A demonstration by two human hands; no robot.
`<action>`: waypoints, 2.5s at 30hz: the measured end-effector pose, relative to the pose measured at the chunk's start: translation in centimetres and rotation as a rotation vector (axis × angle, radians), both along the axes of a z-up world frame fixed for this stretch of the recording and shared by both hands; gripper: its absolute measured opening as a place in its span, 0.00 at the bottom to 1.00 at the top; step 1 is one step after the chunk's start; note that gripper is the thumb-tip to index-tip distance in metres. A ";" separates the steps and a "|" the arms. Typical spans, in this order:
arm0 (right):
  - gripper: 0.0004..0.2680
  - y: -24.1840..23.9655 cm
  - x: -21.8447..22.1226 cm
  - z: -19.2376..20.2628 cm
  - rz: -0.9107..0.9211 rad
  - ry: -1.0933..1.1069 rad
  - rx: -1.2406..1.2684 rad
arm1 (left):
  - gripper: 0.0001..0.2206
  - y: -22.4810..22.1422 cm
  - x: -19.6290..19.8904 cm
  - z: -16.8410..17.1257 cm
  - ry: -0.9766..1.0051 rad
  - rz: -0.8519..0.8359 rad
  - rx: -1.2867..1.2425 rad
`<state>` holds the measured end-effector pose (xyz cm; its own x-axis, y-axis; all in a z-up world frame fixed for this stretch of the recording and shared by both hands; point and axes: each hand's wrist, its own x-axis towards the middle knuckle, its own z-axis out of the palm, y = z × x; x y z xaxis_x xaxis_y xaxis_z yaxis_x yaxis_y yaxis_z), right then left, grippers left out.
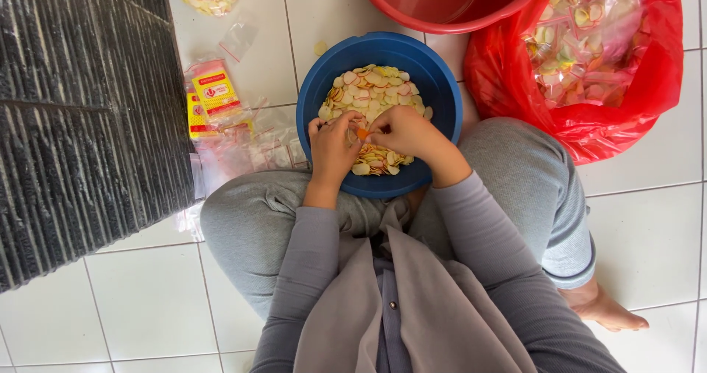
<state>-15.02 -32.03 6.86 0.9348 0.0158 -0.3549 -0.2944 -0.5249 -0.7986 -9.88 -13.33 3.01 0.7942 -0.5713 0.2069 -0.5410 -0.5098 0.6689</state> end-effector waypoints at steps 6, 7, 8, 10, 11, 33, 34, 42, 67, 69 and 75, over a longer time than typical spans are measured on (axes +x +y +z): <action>0.09 -0.2 -0.3 0.9 0.007 -0.070 -0.071 | 0.21 0.0 -0.4 0.8 0.022 -0.053 -0.051; 0.09 -0.1 -0.5 1.4 0.010 -0.072 -0.072 | 0.21 0.0 -0.3 0.3 0.019 -0.050 -0.052; 0.10 0.0 -0.8 1.8 0.018 -0.136 -0.063 | 0.20 0.0 -0.3 -0.3 0.047 -0.035 -0.091; 0.12 0.5 -1.3 1.8 0.024 -0.200 -0.054 | 0.19 -0.1 -0.4 -1.1 0.075 -0.023 -0.129; 0.13 0.8 -1.4 1.4 0.018 -0.230 -0.064 | 0.21 -0.2 -0.5 -1.2 0.056 -0.013 -0.128; 0.04 1.8 3.1 -13.4 -0.133 -0.021 -0.623 | 0.12 1.1 1.1 -1.3 0.880 -0.135 -0.822; 0.04 1.5 2.3 -13.0 -0.131 -0.018 -0.621 | 0.12 1.2 1.2 -1.5 0.883 -0.132 -0.821; 0.07 -0.1 0.4 3.4 -0.066 -0.499 -0.037 | 0.09 0.7 1.2 -1.2 0.575 0.008 -0.255; 0.04 -1.7 1.7 -3.9 -0.073 -0.565 -0.142 | 0.20 1.9 0.3 -2.2 0.865 -0.133 -0.959; 0.09 -1.0 1.5 -2.9 -0.017 0.060 -0.463 | 0.22 2.9 1.2 -0.8 0.741 -0.062 -0.678; 0.07 2.1 1.5 -6.6 0.119 0.049 -0.699 | 0.24 3.0 0.7 -1.5 0.862 -0.025 -0.642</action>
<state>-13.48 -29.94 0.28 0.9235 -0.1296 -0.3610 -0.2299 -0.9404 -0.2506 -9.14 -10.32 1.51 0.8054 -0.5734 -0.1502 0.2358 0.0775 0.9687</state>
